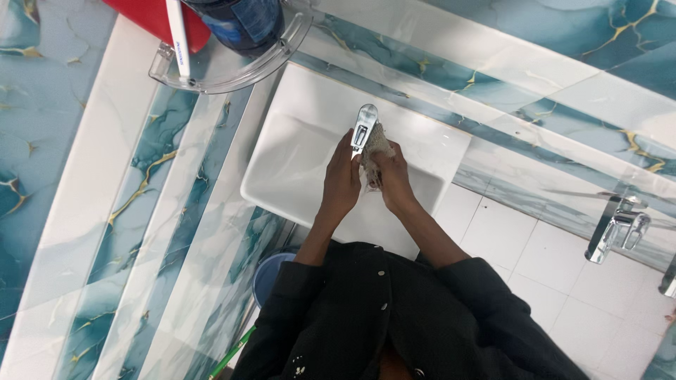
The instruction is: The person cleans a sink and several faucets by hand using a small cloth, first wiping the interior of the sink and then scrubbing the handles and base of each faucet.
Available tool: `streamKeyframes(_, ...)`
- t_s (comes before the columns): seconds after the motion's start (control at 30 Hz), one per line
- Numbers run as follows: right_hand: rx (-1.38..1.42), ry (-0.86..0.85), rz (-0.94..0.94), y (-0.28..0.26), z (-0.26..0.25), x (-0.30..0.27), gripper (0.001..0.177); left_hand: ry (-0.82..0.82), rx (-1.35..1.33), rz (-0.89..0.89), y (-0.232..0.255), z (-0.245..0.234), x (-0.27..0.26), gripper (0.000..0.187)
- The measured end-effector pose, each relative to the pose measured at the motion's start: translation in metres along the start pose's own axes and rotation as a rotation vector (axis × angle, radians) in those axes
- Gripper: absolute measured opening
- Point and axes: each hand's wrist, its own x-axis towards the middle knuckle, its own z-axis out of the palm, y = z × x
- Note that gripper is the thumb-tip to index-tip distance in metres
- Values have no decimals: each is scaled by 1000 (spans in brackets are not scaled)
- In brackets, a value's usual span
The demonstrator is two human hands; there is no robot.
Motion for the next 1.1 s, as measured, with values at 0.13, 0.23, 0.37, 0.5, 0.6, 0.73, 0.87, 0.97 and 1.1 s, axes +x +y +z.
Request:
streamKeyframes(0.13,-52,69,-87,-25,1,-8,48,12,-38,14,-2,0,-3,44)
streamKeyframes(0.23,-142,23,-255,-38,-2,-7,52,-41,-26,-79,-2,0,0,47)
streamKeyframes(0.37,-205,-4,-216,-33,-12,12,47,-24,14,-16,-2,2,1,44)
streamKeyframes(0.5,-125,-31,-260,-37,-13,5,52,-8,17,1,0,2,0,45)
streamKeyframes(0.6,-223,-10,-314,-45,-3,-4,52,-19,-30,-52,1,0,0,45)
streamKeyframes(0.73,-646,50,-179,-52,4,-20,48,0,-37,-37,2,-1,2,43)
streamKeyframes(0.87,-452,-8,-408,-45,7,-29,52,1,-17,-40,1,2,1,44)
streamKeyframes(0.97,-439,-17,-408,-39,8,-24,53,-13,-44,-85,2,1,-1,45)
streamKeyframes(1.1,-319,-69,-291,-42,-4,-19,50,-30,-13,-65,2,1,1,45)
